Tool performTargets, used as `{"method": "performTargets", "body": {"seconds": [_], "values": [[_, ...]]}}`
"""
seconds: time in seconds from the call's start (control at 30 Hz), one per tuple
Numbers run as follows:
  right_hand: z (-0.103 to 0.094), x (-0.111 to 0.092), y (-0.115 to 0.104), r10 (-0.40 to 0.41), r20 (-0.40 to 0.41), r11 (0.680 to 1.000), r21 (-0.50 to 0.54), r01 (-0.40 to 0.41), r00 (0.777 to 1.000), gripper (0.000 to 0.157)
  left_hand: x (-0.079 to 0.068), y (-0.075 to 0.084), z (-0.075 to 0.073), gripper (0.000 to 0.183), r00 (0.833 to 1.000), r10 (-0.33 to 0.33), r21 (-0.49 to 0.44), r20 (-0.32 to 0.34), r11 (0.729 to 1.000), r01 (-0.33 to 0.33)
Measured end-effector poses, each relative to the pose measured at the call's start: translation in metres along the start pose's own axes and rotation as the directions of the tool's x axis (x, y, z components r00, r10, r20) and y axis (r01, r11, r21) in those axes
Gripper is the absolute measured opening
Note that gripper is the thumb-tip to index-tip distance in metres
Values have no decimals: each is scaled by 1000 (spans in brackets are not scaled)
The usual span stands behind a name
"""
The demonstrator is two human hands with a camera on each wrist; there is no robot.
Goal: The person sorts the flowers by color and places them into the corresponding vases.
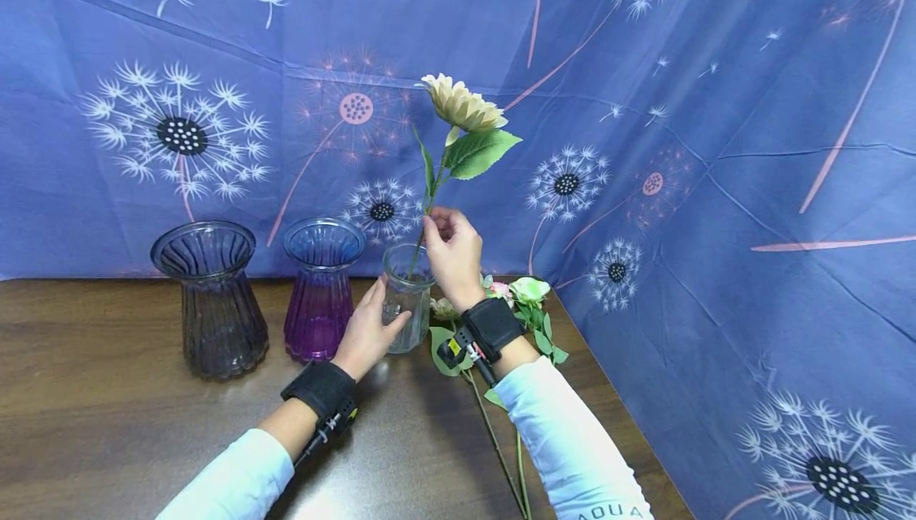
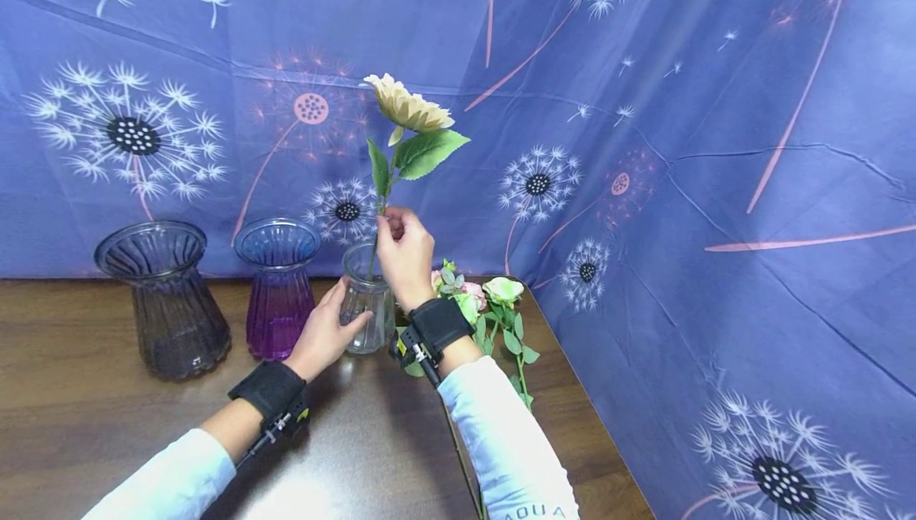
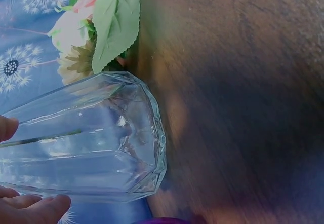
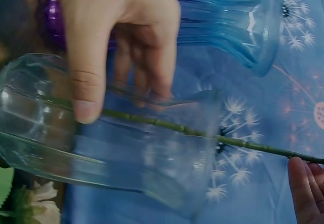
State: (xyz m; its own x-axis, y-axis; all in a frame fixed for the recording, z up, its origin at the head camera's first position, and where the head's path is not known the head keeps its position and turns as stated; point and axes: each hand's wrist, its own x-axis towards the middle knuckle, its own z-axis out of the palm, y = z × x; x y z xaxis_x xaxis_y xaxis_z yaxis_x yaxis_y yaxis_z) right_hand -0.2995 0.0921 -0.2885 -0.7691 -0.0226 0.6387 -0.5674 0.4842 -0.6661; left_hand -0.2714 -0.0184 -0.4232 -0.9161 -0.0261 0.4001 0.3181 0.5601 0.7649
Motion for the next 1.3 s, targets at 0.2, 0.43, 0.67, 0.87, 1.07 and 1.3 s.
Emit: {"method": "performTargets", "body": {"seconds": [0.2,0.43,0.67,0.87,1.07,1.3], "values": [[7,-8,11,55,48,996,-74,-51,997,19,-2,-2,1,75,1000,10,1,-4,1000,-10],[12,-14,19,108,85,989,-112,-98,991,18,-4,-5,2,75,999,31,-3,-21,1000,-31],[15,-16,22,141,148,983,-142,-120,979,18,-4,-6,3,76,999,37,3,-34,999,-37],[18,-15,23,156,168,982,-137,-134,973,18,-5,-5,3,76,998,47,4,-43,999,-47],[16,-11,23,169,175,981,-129,-148,970,19,-3,-3,3,76,999,25,2,-27,1000,-25],[13,-9,24,179,192,982,-102,-162,965,19,-1,-2,2,75,998,47,1,-39,999,-47]]}}
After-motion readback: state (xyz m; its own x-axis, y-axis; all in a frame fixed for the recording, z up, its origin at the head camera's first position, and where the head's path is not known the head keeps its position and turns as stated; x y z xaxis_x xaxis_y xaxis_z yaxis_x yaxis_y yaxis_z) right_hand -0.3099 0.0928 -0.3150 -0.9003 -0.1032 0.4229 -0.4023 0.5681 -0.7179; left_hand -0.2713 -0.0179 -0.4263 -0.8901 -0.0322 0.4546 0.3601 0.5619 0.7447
